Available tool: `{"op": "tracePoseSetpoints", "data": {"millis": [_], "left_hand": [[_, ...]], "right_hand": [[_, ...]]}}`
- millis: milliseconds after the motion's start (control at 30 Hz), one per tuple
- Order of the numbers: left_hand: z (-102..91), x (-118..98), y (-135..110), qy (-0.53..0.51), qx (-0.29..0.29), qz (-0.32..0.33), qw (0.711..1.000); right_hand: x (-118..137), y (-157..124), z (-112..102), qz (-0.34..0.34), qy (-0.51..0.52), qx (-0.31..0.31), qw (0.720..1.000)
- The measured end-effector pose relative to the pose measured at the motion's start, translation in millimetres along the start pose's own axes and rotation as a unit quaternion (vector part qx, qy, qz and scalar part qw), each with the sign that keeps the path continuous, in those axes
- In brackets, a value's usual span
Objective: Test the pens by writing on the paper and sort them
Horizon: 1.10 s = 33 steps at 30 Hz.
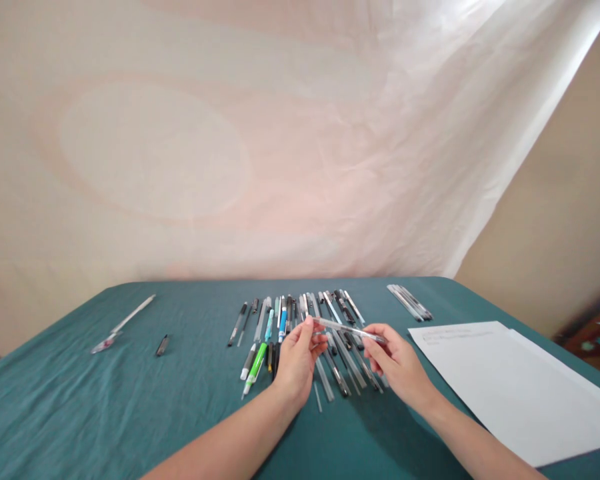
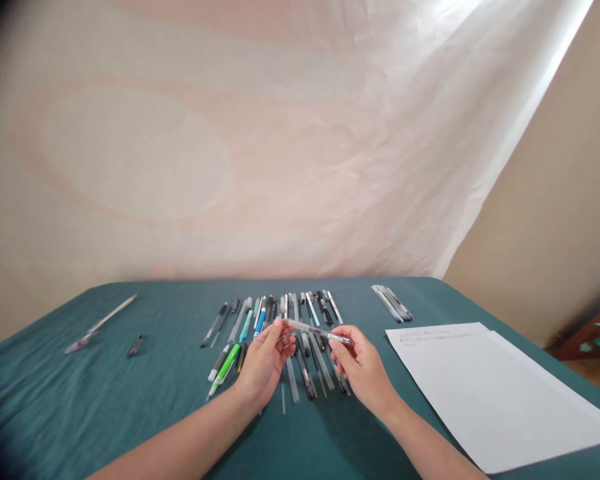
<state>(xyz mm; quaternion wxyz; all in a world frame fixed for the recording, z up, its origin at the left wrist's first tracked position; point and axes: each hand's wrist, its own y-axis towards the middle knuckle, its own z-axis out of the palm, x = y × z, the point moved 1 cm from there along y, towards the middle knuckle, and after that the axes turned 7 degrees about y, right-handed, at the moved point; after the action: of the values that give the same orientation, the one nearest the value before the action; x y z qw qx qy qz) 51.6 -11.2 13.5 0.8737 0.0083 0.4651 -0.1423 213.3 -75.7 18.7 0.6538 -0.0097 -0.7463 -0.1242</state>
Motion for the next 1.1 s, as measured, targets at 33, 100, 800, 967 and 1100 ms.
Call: {"op": "tracePoseSetpoints", "data": {"millis": [33,100,800,967,1100], "left_hand": [[-1.8,0.4,1.5,0.009,-0.007,0.002,1.000],[-4.1,1.4,3.4,0.023,-0.018,0.005,1.000],[-2.8,-2.9,2.3,0.007,0.035,-0.023,0.999],[-0.7,-6.3,1.2,-0.031,0.044,-0.045,0.998],[-0.2,-8.0,0.4,-0.037,0.054,-0.056,0.996]], "right_hand": [[0.0,-0.3,0.0,-0.001,-0.002,-0.001,1.000],[0.3,-1.5,0.3,-0.004,-0.010,0.002,1.000],[-2.3,-1.8,-0.9,0.046,-0.025,0.038,0.998],[4.0,-6.3,2.9,-0.051,-0.067,0.004,0.996],[4.1,-8.9,2.5,-0.033,-0.088,0.008,0.996]]}}
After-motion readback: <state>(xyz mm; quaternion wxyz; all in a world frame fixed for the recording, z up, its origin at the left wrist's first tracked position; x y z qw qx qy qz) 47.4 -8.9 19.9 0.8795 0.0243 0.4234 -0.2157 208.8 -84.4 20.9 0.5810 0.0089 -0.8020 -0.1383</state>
